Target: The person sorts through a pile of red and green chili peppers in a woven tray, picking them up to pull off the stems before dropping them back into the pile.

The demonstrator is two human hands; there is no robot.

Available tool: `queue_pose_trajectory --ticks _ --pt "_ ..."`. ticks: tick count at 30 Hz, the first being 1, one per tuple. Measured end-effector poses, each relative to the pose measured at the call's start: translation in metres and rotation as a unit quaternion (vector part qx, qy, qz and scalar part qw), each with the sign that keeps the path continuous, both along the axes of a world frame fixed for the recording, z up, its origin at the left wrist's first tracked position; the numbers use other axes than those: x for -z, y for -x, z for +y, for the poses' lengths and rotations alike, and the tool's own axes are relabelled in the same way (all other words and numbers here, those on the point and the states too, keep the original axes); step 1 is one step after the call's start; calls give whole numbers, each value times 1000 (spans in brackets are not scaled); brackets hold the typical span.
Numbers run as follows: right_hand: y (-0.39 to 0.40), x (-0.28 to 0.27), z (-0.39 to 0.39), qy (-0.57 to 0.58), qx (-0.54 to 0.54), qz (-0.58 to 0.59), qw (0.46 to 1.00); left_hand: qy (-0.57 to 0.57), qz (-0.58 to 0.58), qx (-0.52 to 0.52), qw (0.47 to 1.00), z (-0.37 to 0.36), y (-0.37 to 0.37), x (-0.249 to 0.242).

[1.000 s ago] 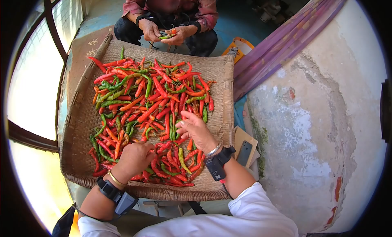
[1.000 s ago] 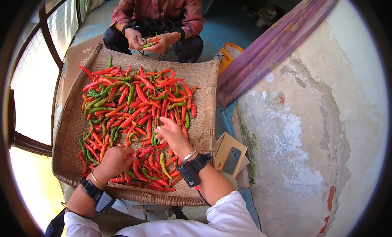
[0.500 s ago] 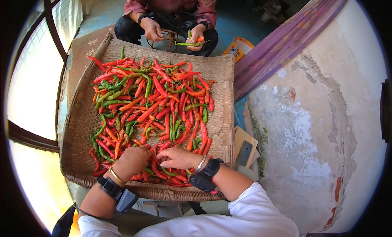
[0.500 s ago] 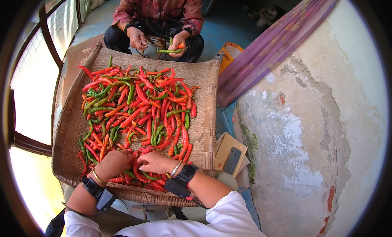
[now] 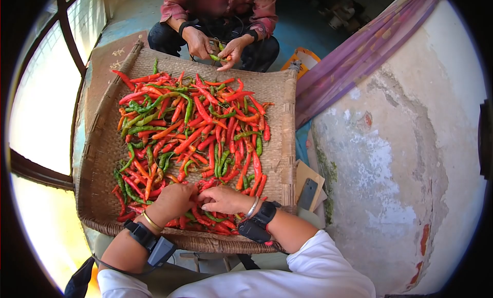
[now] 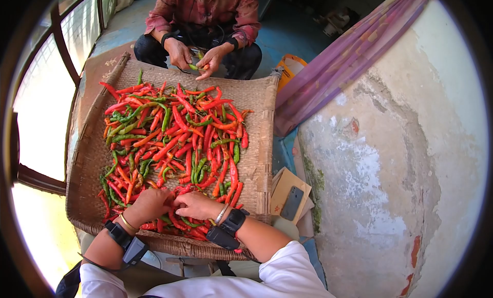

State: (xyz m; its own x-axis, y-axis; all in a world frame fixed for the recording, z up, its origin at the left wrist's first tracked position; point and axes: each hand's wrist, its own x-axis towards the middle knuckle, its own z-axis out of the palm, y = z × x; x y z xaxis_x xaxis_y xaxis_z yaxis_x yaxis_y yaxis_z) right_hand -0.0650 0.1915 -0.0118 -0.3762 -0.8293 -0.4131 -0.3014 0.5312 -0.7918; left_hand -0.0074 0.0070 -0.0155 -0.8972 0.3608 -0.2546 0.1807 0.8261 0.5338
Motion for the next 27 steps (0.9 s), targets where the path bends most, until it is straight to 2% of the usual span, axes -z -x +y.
queue_pose_trajectory --ticks 2,7,12,13,15,17,18,20,22,24,27 --pt "0 6 0 7 -3 13 1000 -32 -17 -21 999 4 2 -4" --pt "-2 8 0 46 -2 32 998 -26 -24 -34 999 5 -1 -7" --pt "-4 -1 -2 116 84 -34 989 9 -29 -24 999 4 2 -17" --pt "-4 -2 -3 117 82 -34 989 -29 -20 -61 998 3 3 -19" --pt "-5 -4 -3 154 162 -52 973 -67 -11 -96 993 2 4 -20" --pt "-5 -4 -3 164 181 -63 968 -178 7 -160 971 0 5 -18" --pt "-6 -4 -3 169 220 -93 956 -178 8 -160 971 1 5 -19" --pt "-6 -5 -4 174 258 -123 942 -280 -72 -204 935 3 5 -21" --pt "-5 -11 -4 189 282 -227 913 -302 -60 -184 933 8 3 -30" --pt "-7 -11 -4 185 278 -227 915 -324 -48 -164 930 12 0 -31" --pt "-11 -6 -6 186 278 -229 914 -281 17 -137 950 15 -4 -23"
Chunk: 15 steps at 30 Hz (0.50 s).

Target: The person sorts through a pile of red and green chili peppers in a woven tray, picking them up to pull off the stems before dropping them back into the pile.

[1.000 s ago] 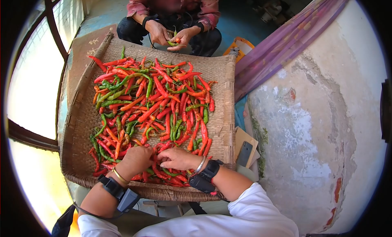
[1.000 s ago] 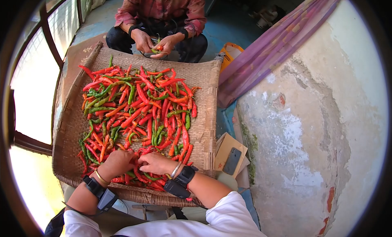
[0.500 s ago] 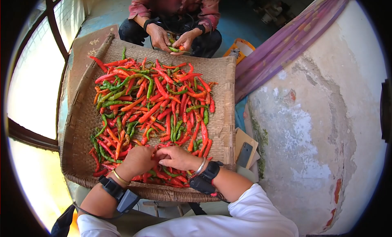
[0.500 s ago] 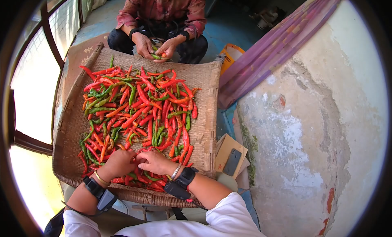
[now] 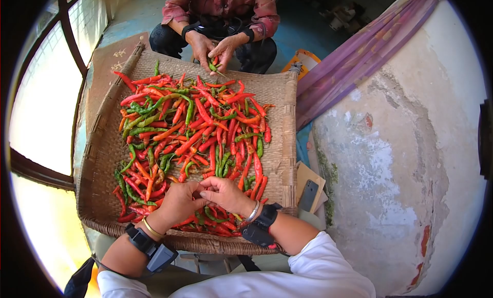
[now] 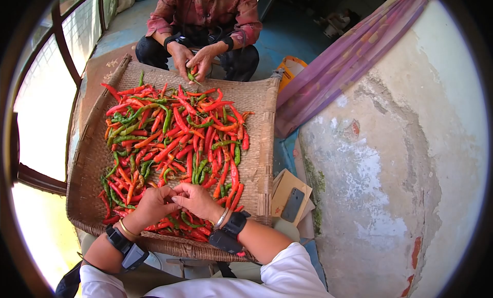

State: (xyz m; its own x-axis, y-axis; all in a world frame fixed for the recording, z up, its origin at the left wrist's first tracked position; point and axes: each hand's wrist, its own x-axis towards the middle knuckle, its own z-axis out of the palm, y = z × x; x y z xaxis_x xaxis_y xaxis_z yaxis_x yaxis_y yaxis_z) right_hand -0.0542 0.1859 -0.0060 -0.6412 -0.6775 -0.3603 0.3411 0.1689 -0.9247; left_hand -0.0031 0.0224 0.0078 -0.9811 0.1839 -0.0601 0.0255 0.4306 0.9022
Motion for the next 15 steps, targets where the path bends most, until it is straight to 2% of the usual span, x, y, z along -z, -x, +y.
queue_pose_trajectory --ticks 3,5,9,11,15 --pt "1 3 1 -8 5 -27 1000 9 -18 -14 1000 1 1 -1" --pt "4 3 4 -20 6 -52 998 -31 -48 -27 998 1 2 -9" --pt "13 -3 10 22 51 -80 995 -32 -16 5 999 -7 2 -4" --pt "19 -11 13 83 98 -105 986 126 -33 106 986 -12 3 -13" --pt "27 -10 19 108 147 -105 978 83 -74 73 991 -13 3 -16"
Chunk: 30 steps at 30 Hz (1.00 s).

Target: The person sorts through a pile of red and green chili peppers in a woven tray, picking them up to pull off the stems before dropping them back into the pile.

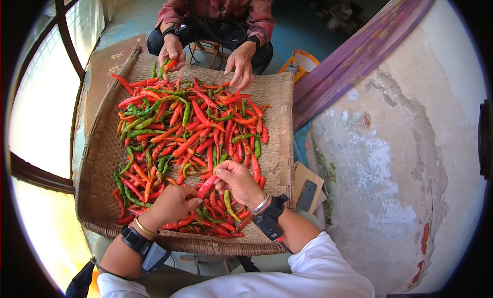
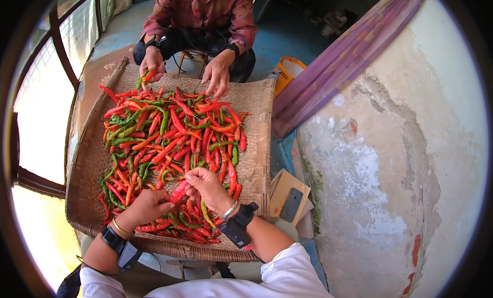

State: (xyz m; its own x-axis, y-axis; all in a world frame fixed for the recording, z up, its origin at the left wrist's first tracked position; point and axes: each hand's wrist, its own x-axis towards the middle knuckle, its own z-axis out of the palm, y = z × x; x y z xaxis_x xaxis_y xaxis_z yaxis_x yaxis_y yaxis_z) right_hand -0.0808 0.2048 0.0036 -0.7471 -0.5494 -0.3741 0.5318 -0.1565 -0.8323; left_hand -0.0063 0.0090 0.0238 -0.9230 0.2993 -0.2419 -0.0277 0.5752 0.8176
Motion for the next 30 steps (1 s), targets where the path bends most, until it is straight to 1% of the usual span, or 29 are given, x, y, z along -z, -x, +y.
queue_pose_trajectory --ticks 2,3,5,6,8,9,10,11,12,13,14,15,16,17,18,19,21,24,26,28,29,30 --pt "0 0 1 -1 12 8 1000 -87 -72 -28 993 -3 0 13" --pt "0 -2 1 -3 24 17 1000 -87 -72 -29 993 -3 0 18" --pt "1 -2 1 7 31 22 999 -169 -92 -42 980 -2 -1 27" --pt "1 -2 1 16 39 27 999 -169 -92 -42 980 -1 -1 25" --pt "3 -3 2 16 42 35 998 -233 -122 -153 952 0 -1 16" --pt "5 -4 3 16 45 43 998 -233 -123 -153 953 1 1 17" --pt "6 -4 4 16 45 42 998 -270 -117 -199 934 1 3 20" --pt "7 -3 5 -29 36 80 996 -307 -111 -245 913 1 5 20" --pt "8 -3 5 -74 27 118 990 -307 -111 -245 913 0 6 19" --pt "8 -4 4 -74 27 117 990 -291 -84 -240 922 -1 6 17" --pt "7 -6 2 -170 7 291 942 -274 -57 -235 931 -2 6 14" --pt "6 -8 0 -259 -14 452 853 -256 -30 -229 939 -3 6 13" --pt "4 -9 -3 -258 -14 452 854 -256 -30 -230 938 -2 5 13" --pt "2 -10 -6 -253 -27 532 808 -171 35 -197 965 0 3 14" --pt "0 -11 -9 -244 -39 608 755 -84 100 -161 978 2 2 14" --pt "-3 -10 -11 -244 -39 607 755 -84 99 -161 978 4 2 12" --pt "-12 -8 -12 -210 -150 497 828 -96 113 -152 977 8 1 4" --pt "-14 -4 -12 -236 -185 496 815 -124 109 -153 974 10 0 -3" --pt "-14 -4 -12 -243 -206 498 807 -127 108 -142 976 9 0 6" --pt "-13 -5 -10 -228 -240 391 859 -129 107 -132 977 9 -1 8" --pt "-11 -7 -8 -228 -240 391 859 -136 89 -142 976 11 -1 6" --pt "-7 -9 -7 -248 -244 363 864 -142 71 -152 976 11 -1 5"
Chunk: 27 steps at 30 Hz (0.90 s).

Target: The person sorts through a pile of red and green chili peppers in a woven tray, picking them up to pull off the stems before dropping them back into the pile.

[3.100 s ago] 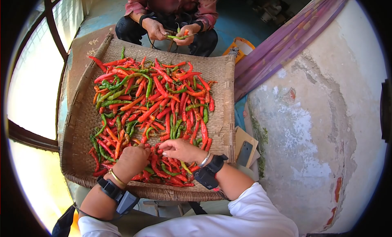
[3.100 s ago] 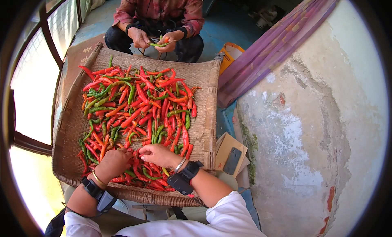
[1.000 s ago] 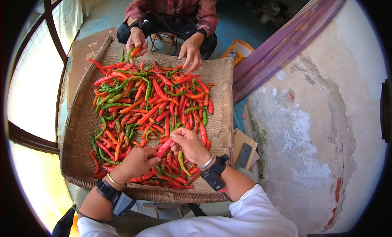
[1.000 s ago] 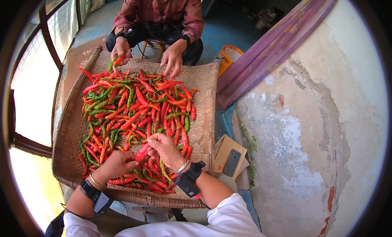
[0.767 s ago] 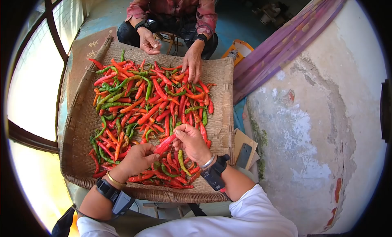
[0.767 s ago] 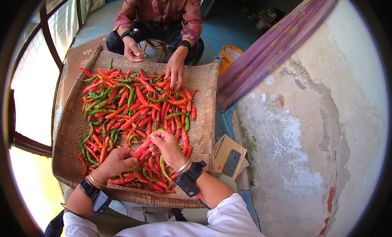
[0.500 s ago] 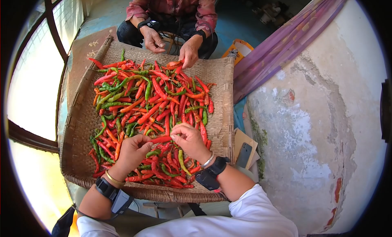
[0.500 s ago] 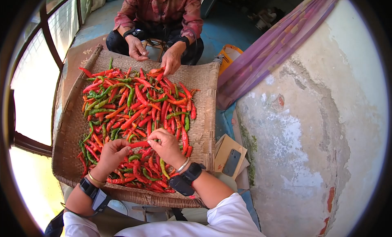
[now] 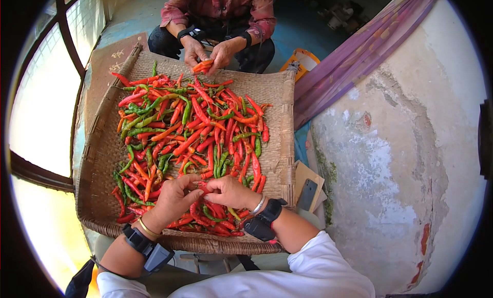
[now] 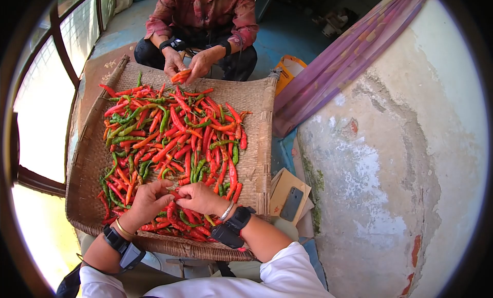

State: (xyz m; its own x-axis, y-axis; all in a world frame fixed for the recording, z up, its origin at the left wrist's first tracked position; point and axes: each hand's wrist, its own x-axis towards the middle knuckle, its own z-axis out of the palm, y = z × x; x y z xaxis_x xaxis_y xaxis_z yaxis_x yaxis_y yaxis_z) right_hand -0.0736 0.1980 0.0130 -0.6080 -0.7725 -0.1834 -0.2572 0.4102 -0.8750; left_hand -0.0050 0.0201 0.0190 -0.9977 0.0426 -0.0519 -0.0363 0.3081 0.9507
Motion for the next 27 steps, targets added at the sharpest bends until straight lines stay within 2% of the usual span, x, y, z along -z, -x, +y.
queue_pose_trajectory --ticks 2,3,4,5,6,7,9,11,12,14,15,17,27 --pt "15 2 8 -38 41 -89 994 38 -3 19 999 -3 1 2" --pt "19 -9 8 -5 131 -152 980 76 -6 38 996 -6 1 5" --pt "28 -8 14 76 196 -194 958 75 -6 37 996 -8 1 10" --pt "34 -9 18 217 262 -265 902 174 37 77 981 -9 -1 16" --pt "38 -12 18 310 322 -276 851 271 81 116 952 -10 -3 20" --pt "40 -15 18 399 378 -283 786 271 81 116 952 -11 -5 22" --pt "42 -6 24 370 387 -292 792 347 40 201 915 -11 -8 23" --pt "38 5 27 340 396 -302 798 362 5 230 903 -8 -7 15" --pt "34 7 24 298 348 -323 828 377 -29 257 889 -8 -6 13" --pt "27 7 17 218 269 -333 877 377 -15 250 892 -6 -7 16" --pt "23 5 13 218 269 -333 877 377 -1 243 894 -6 -7 18" --pt "18 3 8 153 198 -276 928 378 -5 246 893 -6 -6 18" --pt "11 6 3 91 166 -268 944 364 -17 239 900 -7 -5 21"
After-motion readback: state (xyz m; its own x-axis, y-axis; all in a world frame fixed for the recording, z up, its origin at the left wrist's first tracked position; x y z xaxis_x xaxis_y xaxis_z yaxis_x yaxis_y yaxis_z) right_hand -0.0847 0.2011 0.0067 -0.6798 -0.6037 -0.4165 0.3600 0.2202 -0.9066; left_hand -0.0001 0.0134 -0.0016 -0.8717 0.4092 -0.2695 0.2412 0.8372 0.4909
